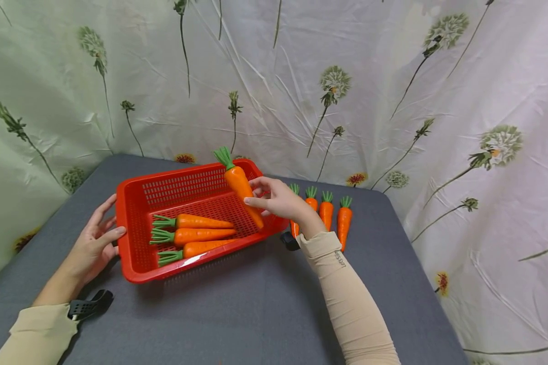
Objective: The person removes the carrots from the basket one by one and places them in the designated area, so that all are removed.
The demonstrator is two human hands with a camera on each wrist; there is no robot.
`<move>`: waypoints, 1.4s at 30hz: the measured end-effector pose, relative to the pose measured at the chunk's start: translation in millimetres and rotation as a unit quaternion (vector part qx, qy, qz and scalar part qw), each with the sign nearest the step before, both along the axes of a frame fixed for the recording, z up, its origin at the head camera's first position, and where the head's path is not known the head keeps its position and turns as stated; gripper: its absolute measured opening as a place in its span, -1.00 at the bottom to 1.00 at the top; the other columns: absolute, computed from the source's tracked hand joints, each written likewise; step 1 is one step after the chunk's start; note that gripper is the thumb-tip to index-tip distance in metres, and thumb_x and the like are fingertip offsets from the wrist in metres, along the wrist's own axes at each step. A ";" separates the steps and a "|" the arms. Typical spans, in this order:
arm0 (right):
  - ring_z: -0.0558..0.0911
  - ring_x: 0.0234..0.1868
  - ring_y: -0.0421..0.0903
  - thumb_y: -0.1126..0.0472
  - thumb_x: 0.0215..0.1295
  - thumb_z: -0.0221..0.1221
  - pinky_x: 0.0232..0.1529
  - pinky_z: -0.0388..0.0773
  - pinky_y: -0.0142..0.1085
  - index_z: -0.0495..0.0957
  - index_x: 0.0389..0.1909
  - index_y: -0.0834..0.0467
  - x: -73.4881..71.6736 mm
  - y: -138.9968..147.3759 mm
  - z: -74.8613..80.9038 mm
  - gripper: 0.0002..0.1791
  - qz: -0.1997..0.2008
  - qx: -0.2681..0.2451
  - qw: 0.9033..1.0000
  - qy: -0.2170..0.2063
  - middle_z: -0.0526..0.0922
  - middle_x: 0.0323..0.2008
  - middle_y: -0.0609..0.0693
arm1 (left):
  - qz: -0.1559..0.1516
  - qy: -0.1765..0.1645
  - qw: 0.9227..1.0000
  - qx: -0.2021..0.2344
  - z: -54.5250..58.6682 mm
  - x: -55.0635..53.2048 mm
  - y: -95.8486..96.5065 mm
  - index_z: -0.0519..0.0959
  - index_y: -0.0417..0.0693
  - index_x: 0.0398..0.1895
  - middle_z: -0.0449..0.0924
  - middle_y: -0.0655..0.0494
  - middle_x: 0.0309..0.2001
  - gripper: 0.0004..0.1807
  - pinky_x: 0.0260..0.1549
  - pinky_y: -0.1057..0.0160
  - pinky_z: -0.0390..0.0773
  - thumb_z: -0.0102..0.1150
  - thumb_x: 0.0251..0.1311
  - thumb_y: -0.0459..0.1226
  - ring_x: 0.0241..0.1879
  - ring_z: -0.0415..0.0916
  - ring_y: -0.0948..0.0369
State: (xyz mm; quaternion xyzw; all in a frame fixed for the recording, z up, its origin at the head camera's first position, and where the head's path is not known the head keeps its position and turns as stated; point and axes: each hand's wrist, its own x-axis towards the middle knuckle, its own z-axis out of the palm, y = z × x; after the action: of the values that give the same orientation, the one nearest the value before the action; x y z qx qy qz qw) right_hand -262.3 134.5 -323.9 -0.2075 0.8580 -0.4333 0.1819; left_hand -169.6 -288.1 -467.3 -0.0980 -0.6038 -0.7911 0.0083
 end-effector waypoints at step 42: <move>0.66 -0.04 -0.10 0.10 0.55 0.28 -0.12 0.79 -0.22 0.27 0.54 0.34 74.2 71.2 -27.2 -0.28 -0.146 -0.045 0.988 -0.039 0.53 0.13 0.23 | -0.007 0.007 1.000 0.010 -0.3 0.1 0.0 -0.07 0.35 0.78 0.35 0.21 0.35 -0.10 -0.15 0.21 0.82 0.03 0.57 -0.45 0.11 0.66 0.37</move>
State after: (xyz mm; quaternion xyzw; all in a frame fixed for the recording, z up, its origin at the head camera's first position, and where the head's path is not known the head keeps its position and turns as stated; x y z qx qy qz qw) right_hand -188.1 205.7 -351.1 -0.0710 0.8512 -0.5008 0.1402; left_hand -169.5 -288.1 -467.6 -0.1078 -0.5952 -0.7963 0.0080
